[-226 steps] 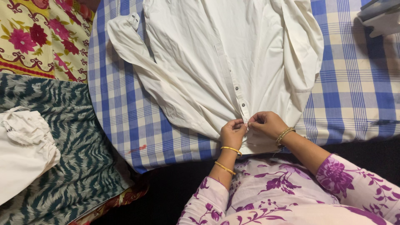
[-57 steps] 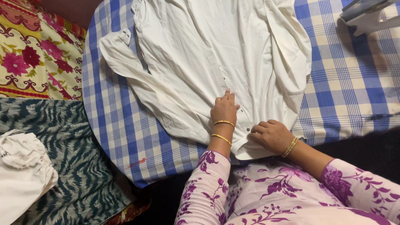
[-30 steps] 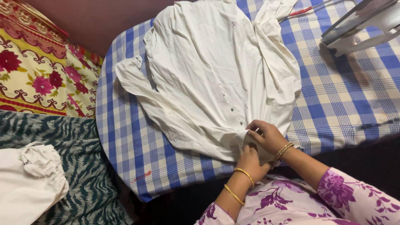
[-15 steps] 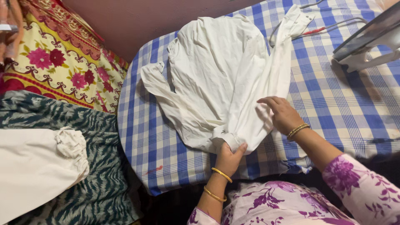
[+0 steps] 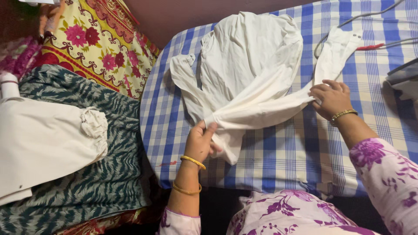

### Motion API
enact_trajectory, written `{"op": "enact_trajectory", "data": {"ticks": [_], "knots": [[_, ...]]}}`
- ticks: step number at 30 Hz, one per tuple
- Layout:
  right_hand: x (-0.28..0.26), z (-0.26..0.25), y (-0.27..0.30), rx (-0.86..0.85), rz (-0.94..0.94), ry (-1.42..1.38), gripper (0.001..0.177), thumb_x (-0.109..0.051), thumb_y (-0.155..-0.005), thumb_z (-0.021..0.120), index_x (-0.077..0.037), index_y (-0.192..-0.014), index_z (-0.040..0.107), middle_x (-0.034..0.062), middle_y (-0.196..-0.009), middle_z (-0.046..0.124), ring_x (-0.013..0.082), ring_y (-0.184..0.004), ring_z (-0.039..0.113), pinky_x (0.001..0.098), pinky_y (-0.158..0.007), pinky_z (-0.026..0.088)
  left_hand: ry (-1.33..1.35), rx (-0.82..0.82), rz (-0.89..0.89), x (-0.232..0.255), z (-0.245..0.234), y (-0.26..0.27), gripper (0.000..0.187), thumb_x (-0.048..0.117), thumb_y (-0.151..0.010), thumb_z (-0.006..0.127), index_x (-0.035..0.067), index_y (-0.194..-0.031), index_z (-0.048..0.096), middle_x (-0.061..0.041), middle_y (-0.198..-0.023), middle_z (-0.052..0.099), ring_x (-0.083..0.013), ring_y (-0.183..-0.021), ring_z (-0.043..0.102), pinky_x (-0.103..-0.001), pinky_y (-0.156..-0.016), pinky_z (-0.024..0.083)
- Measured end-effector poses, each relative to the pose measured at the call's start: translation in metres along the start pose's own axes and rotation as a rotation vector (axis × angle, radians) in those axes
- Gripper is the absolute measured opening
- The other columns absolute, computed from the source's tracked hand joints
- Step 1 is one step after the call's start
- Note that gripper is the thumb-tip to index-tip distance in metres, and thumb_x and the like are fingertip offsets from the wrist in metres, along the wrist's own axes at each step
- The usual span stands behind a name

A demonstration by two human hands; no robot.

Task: The person irons a white shirt on a blue and white checkered ironing board. They smooth the fabric, use a steam iron on the body and sleeves, and button the front placket. The shirt remains on the board at the end.

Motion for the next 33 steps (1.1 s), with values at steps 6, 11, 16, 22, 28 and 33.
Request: {"op": "enact_trajectory", "data": {"ticks": [6, 11, 16, 22, 28, 33], "knots": [[-0.008, 0.0, 0.052, -0.135, -0.216, -0.466, 0.033, -0.053, -0.083, 0.066, -0.027, -0.098, 0.08, -0.0065, -0.089, 0.079, 0.0112, -0.078, 0.069, 0.0462, -0.133, 0.032, 0.44, 0.039, 0.086, 0.051, -0.023, -0.071, 0.036, 0.028, -0.103, 0.054, 0.002, -0.127, 0.057, -0.01, -0.112, 0.07, -0.0273, -0.068, 0.079, -0.027, -0.052, 0.062], [-0.005, -0.004, 0.13, -0.49, -0.15, -0.18, 0.057, -0.072, -0.062, 0.078, -0.029, -0.099, 0.08, -0.0113, -0.094, 0.075, 0.008, -0.101, 0.066, 0.0442, -0.122, 0.029, 0.186, 0.133, 0.076, 0.056, -0.031, -0.12, 0.034, 0.032, -0.102, 0.053, 0.007, -0.122, 0.063, -0.005, -0.118, 0.07, -0.025, -0.062, 0.075, -0.023, -0.042, 0.053], [0.074, -0.012, 0.159, -0.644, 0.176, 0.108, 0.046, -0.072, -0.072, 0.068, -0.039, -0.102, 0.081, -0.0199, -0.111, 0.07, 0.0035, -0.121, 0.055, 0.0411, -0.123, 0.032, 0.036, -0.016, -0.035, 0.038, -0.006, -0.191, 0.029, 0.025, -0.104, 0.051, 0.007, -0.12, 0.067, -0.011, -0.115, 0.071, -0.0255, -0.062, 0.075, -0.025, -0.042, 0.048], [0.127, -0.049, 0.142, -0.205, 0.335, -0.044, 0.039, -0.06, -0.083, 0.073, -0.025, -0.1, 0.081, -0.0044, -0.097, 0.074, 0.011, -0.093, 0.07, 0.0331, -0.094, 0.054, -0.038, -0.05, -0.122, 0.045, 0.052, -0.274, 0.03, 0.023, -0.103, 0.046, 0.003, -0.114, 0.066, -0.015, -0.115, 0.071, -0.0298, -0.068, 0.077, -0.035, -0.058, 0.065], [0.113, -0.075, 0.14, 0.232, 0.153, -0.852, 0.03, -0.021, -0.084, 0.077, -0.006, -0.11, 0.074, 0.0082, -0.115, 0.072, 0.0205, -0.113, 0.065, 0.0357, -0.099, 0.052, -0.772, -0.005, -0.086, -0.004, 0.071, -0.269, 0.039, 0.035, -0.094, 0.06, 0.013, -0.127, 0.065, -0.013, -0.107, 0.08, -0.0263, -0.081, 0.081, -0.04, -0.085, 0.059], [0.127, -0.042, 0.164, 0.23, 0.369, -1.349, 0.031, -0.014, -0.091, 0.072, -0.001, -0.119, 0.071, 0.0091, -0.112, 0.073, 0.0167, -0.103, 0.069, 0.0325, -0.092, 0.054, -0.945, 0.065, -0.064, -0.08, 0.085, -0.273, 0.049, 0.037, -0.089, 0.073, 0.008, -0.128, 0.066, -0.015, -0.127, 0.067, -0.0335, -0.117, 0.065, -0.046, -0.094, 0.054]]}}
Point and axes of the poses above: each hand's wrist, its own y-axis away from the middle knuckle, its own z-axis out of the palm, x = y × z, the point moved 6 cm from there along -y, towards the middle knuckle
